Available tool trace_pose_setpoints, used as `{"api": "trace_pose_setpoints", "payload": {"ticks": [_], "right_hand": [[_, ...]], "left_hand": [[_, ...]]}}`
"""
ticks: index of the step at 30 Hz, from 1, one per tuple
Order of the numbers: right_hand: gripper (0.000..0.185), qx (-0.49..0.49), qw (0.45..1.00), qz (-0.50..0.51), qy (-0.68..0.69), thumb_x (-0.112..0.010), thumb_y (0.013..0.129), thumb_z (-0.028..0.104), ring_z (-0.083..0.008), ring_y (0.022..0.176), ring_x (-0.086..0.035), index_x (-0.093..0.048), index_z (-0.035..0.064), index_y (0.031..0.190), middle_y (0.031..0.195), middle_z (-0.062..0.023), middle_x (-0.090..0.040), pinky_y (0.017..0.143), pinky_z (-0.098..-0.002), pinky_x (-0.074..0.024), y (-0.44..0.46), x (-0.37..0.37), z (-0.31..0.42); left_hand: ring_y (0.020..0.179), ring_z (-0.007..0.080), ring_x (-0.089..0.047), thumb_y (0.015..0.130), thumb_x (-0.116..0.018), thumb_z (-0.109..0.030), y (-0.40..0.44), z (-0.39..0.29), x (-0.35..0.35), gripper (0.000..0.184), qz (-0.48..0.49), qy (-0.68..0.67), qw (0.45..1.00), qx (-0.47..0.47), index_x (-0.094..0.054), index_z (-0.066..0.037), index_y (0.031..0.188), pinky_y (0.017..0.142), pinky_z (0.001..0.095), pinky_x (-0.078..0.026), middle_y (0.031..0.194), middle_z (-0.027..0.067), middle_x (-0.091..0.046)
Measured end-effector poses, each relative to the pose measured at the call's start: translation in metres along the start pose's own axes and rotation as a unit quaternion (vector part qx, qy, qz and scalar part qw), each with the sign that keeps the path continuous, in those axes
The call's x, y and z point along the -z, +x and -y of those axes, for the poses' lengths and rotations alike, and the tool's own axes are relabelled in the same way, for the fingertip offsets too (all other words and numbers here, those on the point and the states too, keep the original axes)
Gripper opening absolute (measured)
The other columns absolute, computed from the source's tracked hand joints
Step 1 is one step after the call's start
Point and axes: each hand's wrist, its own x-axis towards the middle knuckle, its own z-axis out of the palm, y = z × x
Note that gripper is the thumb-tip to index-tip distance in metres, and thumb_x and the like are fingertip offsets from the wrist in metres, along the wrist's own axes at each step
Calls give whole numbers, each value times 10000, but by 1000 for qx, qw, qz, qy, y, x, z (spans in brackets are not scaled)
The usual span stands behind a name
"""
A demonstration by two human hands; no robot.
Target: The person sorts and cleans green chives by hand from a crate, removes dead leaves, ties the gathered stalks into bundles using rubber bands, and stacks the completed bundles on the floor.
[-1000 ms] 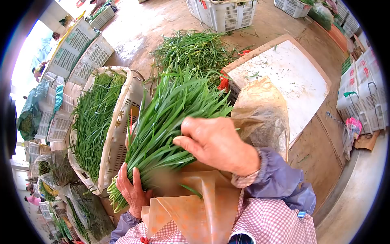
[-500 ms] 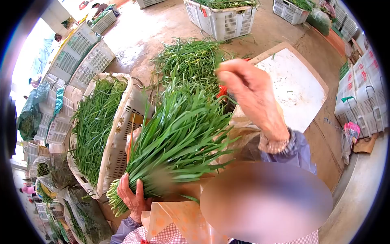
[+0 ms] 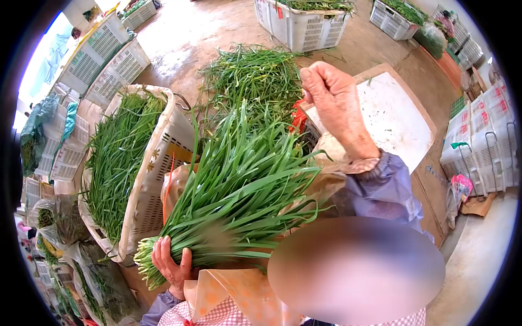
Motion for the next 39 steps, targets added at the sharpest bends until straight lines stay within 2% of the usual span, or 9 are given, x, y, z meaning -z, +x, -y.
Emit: {"api": "trace_pose_setpoints", "payload": {"ticks": [5,11,15,17,21,29,33,35,39], "right_hand": [[110,-55,984,125,112,-550,922,89,-39,613,-491,-600,21,852,704,33,-560,523,-193,-409,0,-8,11],[374,-108,950,277,-90,-580,893,361,-101,590,-506,-621,12,767,593,-36,-538,532,-291,-418,18,-26,19],[340,15,916,376,-138,-585,880,324,-179,557,-517,-577,2,771,603,-87,-549,529,-356,-418,8,-40,-6],[303,94,936,276,-196,-598,874,281,-180,565,-507,-548,-1,774,601,-105,-527,536,-348,-412,0,-45,-3],[134,-16,999,40,-25,-572,879,85,-97,592,-503,-540,46,755,620,16,-527,534,-288,-411,0,-40,-13],[125,29,899,431,-74,-563,871,83,-100,634,-549,-606,-7,947,686,-48,-586,586,-252,-450,-3,-62,32],[112,97,880,460,-72,-583,865,124,-223,589,-529,-571,15,842,648,-105,-538,564,-319,-428,-11,-85,13],[109,74,888,448,-75,-597,819,135,-357,648,-567,-566,33,797,668,-164,-556,594,-399,-455,-15,-88,15],[123,132,976,134,-113,-576,880,113,-222,539,-541,-552,40,784,628,-92,-544,490,-302,-426,-17,-79,7]], "left_hand": [[1088,381,-500,871,-596,-256,4,-6,-2,407,-10,2,1000,19,-448,-346,1240,898,553,-390,1229,159,-494],[1067,377,-509,889,-561,-302,0,-7,0,390,-6,29,999,-13,-441,-411,1244,898,551,-387,1218,144,-495],[1062,377,-512,883,-570,-321,-4,-8,1,410,-5,32,999,-11,-427,-423,1254,896,549,-386,1217,140,-494],[1058,377,-518,885,-561,-338,-3,-10,3,421,0,25,1000,-4,-413,-438,1266,888,545,-387,1216,132,-491],[1059,376,-519,892,-532,-360,-4,-12,3,421,13,40,999,-1,-394,-468,1275,875,538,-390,1207,124,-486],[1071,373,-513,878,-530,-336,-4,-10,6,451,36,38,998,-19,-389,-486,1279,894,534,-371,1237,121,-464],[1070,375,-513,878,-536,-339,-4,-10,8,449,32,34,999,-19,-392,-484,1278,897,535,-370,1238,124,-468],[1062,377,-517,886,-534,-344,-4,-10,8,438,31,32,999,-5,-392,-480,1277,904,541,-367,1232,124,-477],[1060,379,-519,896,-524,-347,-6,-9,4,419,16,30,999,-13,-396,-473,1274,905,547,-369,1226,130,-482]]}}
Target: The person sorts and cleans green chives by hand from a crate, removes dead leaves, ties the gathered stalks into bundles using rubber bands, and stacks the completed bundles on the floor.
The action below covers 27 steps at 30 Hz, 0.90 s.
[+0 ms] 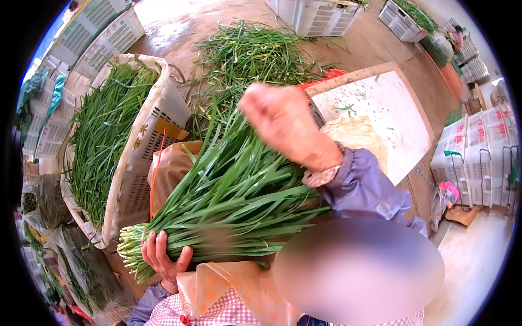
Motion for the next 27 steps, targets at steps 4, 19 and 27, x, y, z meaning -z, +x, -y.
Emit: {"api": "trace_pose_setpoints", "payload": {"ticks": [4,19,27], "right_hand": [[77,-206,950,-76,220,-575,897,73,-46,604,-513,-595,32,834,662,46,-555,517,-237,-427,0,37,-19],[240,-89,995,-41,-14,-561,905,219,-167,532,-517,-564,23,767,572,-66,-522,502,-323,-433,-10,30,-42],[311,-159,908,186,339,-621,835,161,-137,855,-564,-558,39,1114,923,-68,-604,774,-293,-460,-42,20,-47]], "left_hand": [[1060,383,-521,903,-516,-338,-1,4,-1,377,-2,-6,1000,-7,-414,-447,1249,903,557,-377,1228,146,-483],[1119,402,-466,868,-579,-250,6,12,-3,383,-12,-35,999,-15,-445,-278,1225,903,570,-394,1233,170,-480],[1194,417,-436,581,-819,-209,51,46,7,1005,103,-198,972,68,-254,-2,1385,1000,464,-352,1285,266,-441]]}}
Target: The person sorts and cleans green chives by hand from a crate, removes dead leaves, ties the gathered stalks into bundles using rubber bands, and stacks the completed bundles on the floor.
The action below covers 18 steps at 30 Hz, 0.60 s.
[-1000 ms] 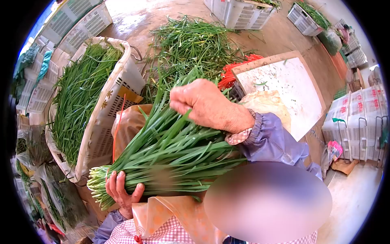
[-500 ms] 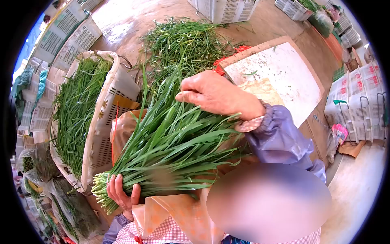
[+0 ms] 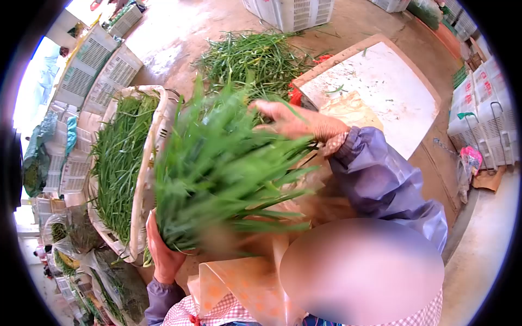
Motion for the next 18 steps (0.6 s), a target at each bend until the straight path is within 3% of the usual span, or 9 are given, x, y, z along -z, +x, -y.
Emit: {"api": "trace_pose_setpoints", "payload": {"ticks": [1,3,5,7,11,13,14,16,18], "right_hand": [[274,10,999,8,-30,-610,831,147,-146,842,-570,-571,31,1077,892,-71,-613,762,-300,-465,-2,1,9],[206,30,995,22,-89,-589,824,118,-163,818,-582,-598,14,1001,830,-78,-629,739,-315,-475,-7,2,27],[137,47,922,-121,-365,-568,818,97,-195,694,-587,-595,-5,906,717,-59,-618,651,-345,-486,-4,24,26],[79,77,843,-310,-433,-564,844,80,-160,559,-549,-601,24,885,652,-21,-601,511,-306,-465,-10,47,20],[59,119,864,-428,-239,-571,878,84,-77,524,-510,-624,69,898,626,9,-587,444,-213,-415,-27,60,41],[48,115,927,-354,-45,-592,883,102,-50,541,-502,-630,77,899,640,14,-588,447,-185,-401,-32,42,56],[55,96,944,-311,46,-605,884,115,-52,560,-512,-634,69,893,653,16,-591,463,-196,-415,-32,36,61],[61,205,931,-291,-75,-599,880,101,-88,582,-535,-636,52,881,658,2,-595,500,-230,-436,-14,17,58],[68,310,892,-264,-195,-594,876,86,-123,605,-558,-638,34,869,662,-12,-599,538,-264,-458,2,1,63]], "left_hand": [[1194,417,-436,581,-819,-209,5,2,4,1005,-4,11,1000,-2,-254,-2,1385,1000,464,-352,1285,266,-441],[1185,347,-473,506,-856,-171,18,5,14,1140,57,-219,963,148,-200,-10,1424,993,421,-379,1268,239,-477],[1183,284,-485,470,-871,-155,27,17,23,1203,83,-170,972,139,-169,-14,1437,993,387,-388,1273,205,-490],[1192,269,-474,476,-872,-164,31,38,20,1203,143,-238,952,125,-164,-14,1437,999,372,-382,1279,177,-494],[1185,230,-458,464,-877,-90,48,30,32,1198,200,-291,914,198,-177,-16,1433,997,357,-381,1292,126,-480],[1168,226,-460,477,-874,-57,58,18,40,1182,202,-158,962,97,-177,-14,1431,1010,361,-368,1274,110,-478],[1210,232,-428,443,-882,-93,59,21,38,1227,210,-215,942,152,-173,-17,1441,1025,355,-354,1330,114,-427],[1253,238,-396,410,-891,-130,57,30,32,1273,218,-269,915,207,-168,-21,1451,1039,350,-341,1386,117,-375],[1134,227,-480,483,-870,-48,54,39,29,1198,209,-340,891,215,-151,-16,1440,848,343,-479,1284,125,-450]]}}
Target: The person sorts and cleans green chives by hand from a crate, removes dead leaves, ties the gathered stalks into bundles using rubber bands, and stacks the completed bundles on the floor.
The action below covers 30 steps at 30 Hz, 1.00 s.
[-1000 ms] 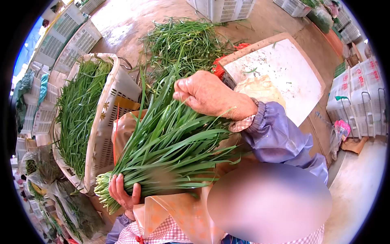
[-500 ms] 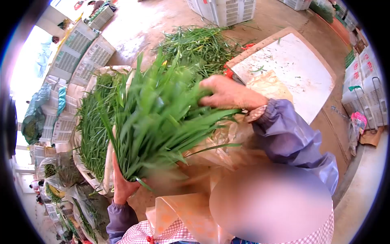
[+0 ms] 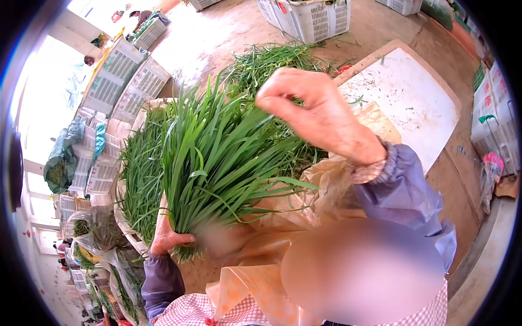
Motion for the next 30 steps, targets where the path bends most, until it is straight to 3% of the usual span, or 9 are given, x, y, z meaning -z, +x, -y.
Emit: {"api": "trace_pose_setpoints", "payload": {"ticks": [4,7,9,13,17,21,25,27,30], "right_hand": [[123,-4,990,121,-76,-595,848,118,-260,667,-608,-637,2,858,708,-133,-620,623,-346,-481,17,-18,-4],[207,-101,971,202,-76,-621,814,193,-314,711,-623,-649,-1,882,763,-200,-630,649,-382,-484,20,-34,-12],[221,-129,961,237,-57,-622,802,193,-322,714,-625,-658,1,905,770,-194,-637,648,-390,-482,22,-43,-15],[201,-59,968,240,-41,-598,846,178,-276,628,-597,-605,-21,823,719,-180,-593,595,-346,-474,22,-61,-23],[181,16,967,146,-210,-537,852,173,-351,605,-585,-557,40,731,650,-152,-571,548,-427,-478,20,-61,-19],[149,-149,984,-75,-68,-548,899,155,-135,529,-548,-605,27,848,615,-40,-571,498,-288,-467,24,-31,-30],[166,-179,975,-90,101,-547,913,138,-67,564,-507,-621,18,825,599,3,-526,520,-234,-447,13,-7,13],[187,-212,952,214,47,-560,907,179,-133,569,-561,-616,16,836,599,-47,-559,551,-285,-471,1,6,31],[217,-141,943,274,-126,-565,893,219,-255,593,-592,-586,18,818,649,-129,-585,569,-363,-480,-17,-12,28]], "left_hand": [[1059,225,-533,510,-863,-13,-1,4,4,1191,2,-30,999,19,-123,-19,1444,642,305,-550,1279,139,-446],[1171,268,-468,496,-883,-49,0,9,6,1214,-12,0,1000,23,-131,-29,1450,834,362,-514,1366,142,-377],[1246,226,-398,386,-911,-148,7,16,6,1328,-1,-2,998,-67,-125,0,1447,1049,356,-332,1379,106,-380],[1249,226,-395,385,-921,-175,14,29,16,1333,24,112,984,-135,-131,-1,1445,1052,353,-327,1378,107,-381],[1386,279,-175,449,-903,-346,9,17,8,1253,34,8,997,-76,-215,6,1435,1125,393,-157,1498,152,-203],[1334,270,-276,440,-911,-217,7,22,5,1232,26,-56,997,-46,-213,2,1432,1099,379,-228,1441,141,-305],[1222,247,-428,454,-891,-51,3,25,7,1191,13,-70,997,-35,-204,-5,1426,1024,362,-360,1335,119,-445],[1157,234,-477,452,-907,-86,0,10,2,1224,6,-141,989,50,-178,-33,1433,981,359,-407,1282,98,-462],[1168,235,-471,462,-909,-104,3,14,3,1229,24,-134,990,33,-164,-36,1438,985,360,-403,1297,102,-451]]}}
